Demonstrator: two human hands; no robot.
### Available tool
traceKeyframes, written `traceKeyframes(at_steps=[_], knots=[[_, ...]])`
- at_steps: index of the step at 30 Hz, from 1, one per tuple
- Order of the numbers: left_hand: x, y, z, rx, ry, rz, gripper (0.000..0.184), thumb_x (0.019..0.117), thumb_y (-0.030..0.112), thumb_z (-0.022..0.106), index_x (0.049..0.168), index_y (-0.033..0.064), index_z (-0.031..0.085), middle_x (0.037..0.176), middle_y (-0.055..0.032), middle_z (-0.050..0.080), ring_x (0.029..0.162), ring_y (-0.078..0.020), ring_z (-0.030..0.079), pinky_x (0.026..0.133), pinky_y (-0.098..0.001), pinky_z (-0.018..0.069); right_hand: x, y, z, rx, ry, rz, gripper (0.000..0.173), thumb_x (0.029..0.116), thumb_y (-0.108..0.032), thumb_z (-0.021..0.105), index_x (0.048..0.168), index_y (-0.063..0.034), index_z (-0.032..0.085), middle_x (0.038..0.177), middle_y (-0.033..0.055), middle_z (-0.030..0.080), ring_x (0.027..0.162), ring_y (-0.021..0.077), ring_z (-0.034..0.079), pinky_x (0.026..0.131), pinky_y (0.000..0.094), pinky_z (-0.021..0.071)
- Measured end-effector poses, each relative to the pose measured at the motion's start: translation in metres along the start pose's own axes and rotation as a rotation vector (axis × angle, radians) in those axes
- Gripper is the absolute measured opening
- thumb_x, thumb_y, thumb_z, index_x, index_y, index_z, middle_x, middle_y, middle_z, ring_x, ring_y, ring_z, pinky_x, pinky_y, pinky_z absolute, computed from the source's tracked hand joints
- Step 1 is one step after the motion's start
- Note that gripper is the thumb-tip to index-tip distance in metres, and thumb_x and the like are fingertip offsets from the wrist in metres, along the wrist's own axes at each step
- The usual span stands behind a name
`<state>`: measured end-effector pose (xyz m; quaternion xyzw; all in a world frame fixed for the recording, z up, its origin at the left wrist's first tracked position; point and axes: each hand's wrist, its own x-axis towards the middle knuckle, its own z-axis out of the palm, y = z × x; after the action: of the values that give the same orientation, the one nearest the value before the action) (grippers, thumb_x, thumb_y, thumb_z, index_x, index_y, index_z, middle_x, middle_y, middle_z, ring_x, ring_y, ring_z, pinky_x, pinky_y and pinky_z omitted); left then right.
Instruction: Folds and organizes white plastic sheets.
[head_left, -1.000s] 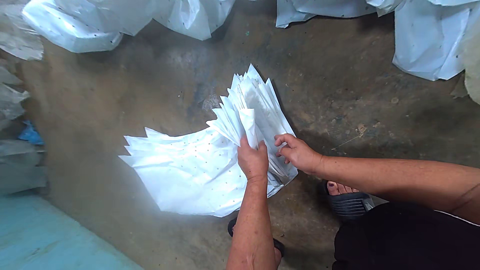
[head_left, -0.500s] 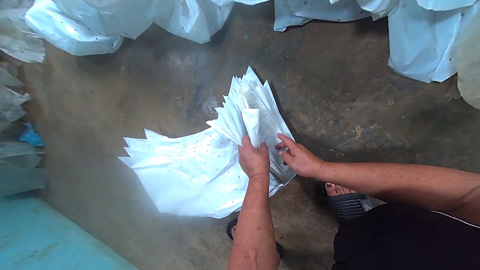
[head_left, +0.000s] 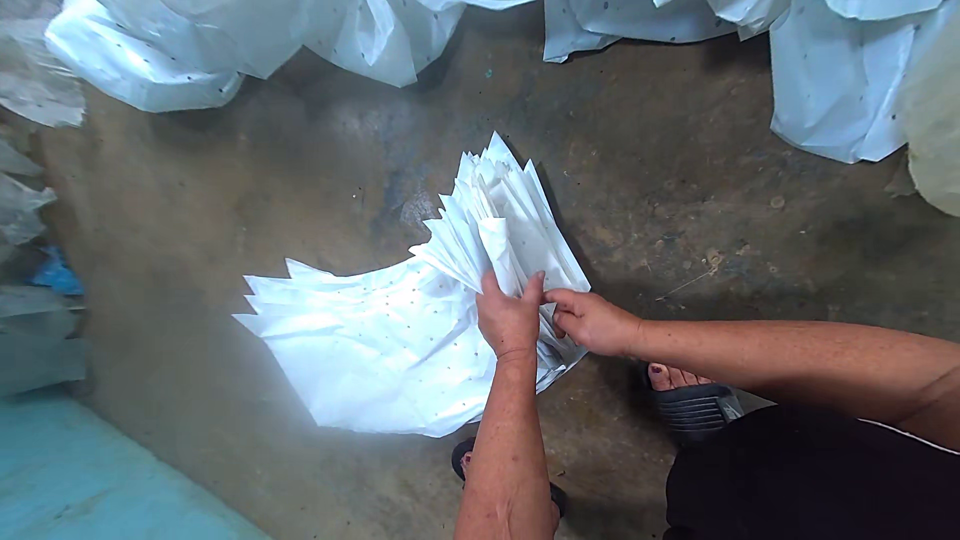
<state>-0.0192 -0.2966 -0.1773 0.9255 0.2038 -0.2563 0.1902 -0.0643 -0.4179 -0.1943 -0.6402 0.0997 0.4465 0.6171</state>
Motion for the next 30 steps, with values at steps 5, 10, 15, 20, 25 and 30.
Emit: traceKeyframes(at_steps=[5, 10, 15, 20, 25, 30], knots=[[0.002, 0.0, -0.002, 0.042, -0.011, -0.009, 0.049, 0.0978, 0.026, 0.069, 0.138, 0.0012, 0.055, 0.121, -0.0276, 0.064, 0.113, -0.0429, 0.063, 0.095, -0.0615, 0.0483, -0.001, 0.006, -0.004, -0.21, 0.236, -0.123, 0.049, 0.1056, -0.004, 0.046, 0.154, 0.0003, 0.041, 0.124, 0.0269, 0.061, 0.108, 0.0385, 0.064, 0.096, 0.0526, 0.0508], [0.002, 0.003, 0.0, 0.05, -0.009, -0.018, 0.048, 0.0984, 0.028, 0.069, 0.136, 0.0016, 0.056, 0.12, -0.0269, 0.064, 0.113, -0.0424, 0.063, 0.094, -0.061, 0.049, -0.002, 0.0, -0.01, -0.161, 0.311, -0.032, 0.049, 0.1063, -0.008, 0.05, 0.152, 0.0041, 0.039, 0.109, 0.0231, 0.063, 0.094, 0.0339, 0.063, 0.088, 0.0492, 0.0522], [0.0, 0.001, -0.001, 0.001, -0.007, 0.006, 0.06, 0.0986, 0.044, 0.066, 0.139, 0.0008, 0.054, 0.121, -0.027, 0.063, 0.113, -0.0417, 0.063, 0.095, -0.0617, 0.0475, -0.002, -0.002, -0.005, -0.174, 0.116, -0.075, 0.038, 0.1063, -0.003, 0.044, 0.143, 0.0033, 0.051, 0.107, 0.0216, 0.065, 0.096, 0.032, 0.063, 0.09, 0.0478, 0.0501], [0.001, 0.001, -0.001, 0.027, -0.031, -0.003, 0.055, 0.0979, 0.032, 0.069, 0.14, 0.0004, 0.053, 0.124, -0.0281, 0.062, 0.116, -0.0428, 0.061, 0.096, -0.0614, 0.0472, -0.001, 0.001, -0.007, -0.25, 0.048, -0.093, 0.047, 0.107, -0.003, 0.042, 0.154, -0.0014, 0.043, 0.128, 0.0258, 0.063, 0.114, 0.0371, 0.063, 0.102, 0.0503, 0.0468], [0.003, 0.001, 0.0, 0.033, -0.025, -0.009, 0.045, 0.1001, 0.021, 0.063, 0.139, 0.0012, 0.053, 0.123, -0.028, 0.062, 0.114, -0.0431, 0.063, 0.094, -0.0619, 0.0487, 0.01, 0.006, -0.011, 0.036, 0.133, 0.109, 0.051, 0.1107, -0.012, 0.041, 0.16, -0.0045, 0.03, 0.101, 0.0207, 0.065, 0.083, 0.0268, 0.061, 0.08, 0.0422, 0.0508], [0.001, 0.002, -0.001, 0.026, -0.028, -0.007, 0.058, 0.0957, 0.037, 0.072, 0.139, 0.0022, 0.053, 0.122, -0.0276, 0.063, 0.111, -0.0427, 0.063, 0.092, -0.0619, 0.0491, 0.006, 0.003, -0.003, 0.14, 0.014, 0.15, 0.038, 0.1107, -0.01, 0.037, 0.147, -0.0025, 0.047, 0.094, 0.0123, 0.058, 0.071, 0.016, 0.051, 0.068, 0.0323, 0.0443]])
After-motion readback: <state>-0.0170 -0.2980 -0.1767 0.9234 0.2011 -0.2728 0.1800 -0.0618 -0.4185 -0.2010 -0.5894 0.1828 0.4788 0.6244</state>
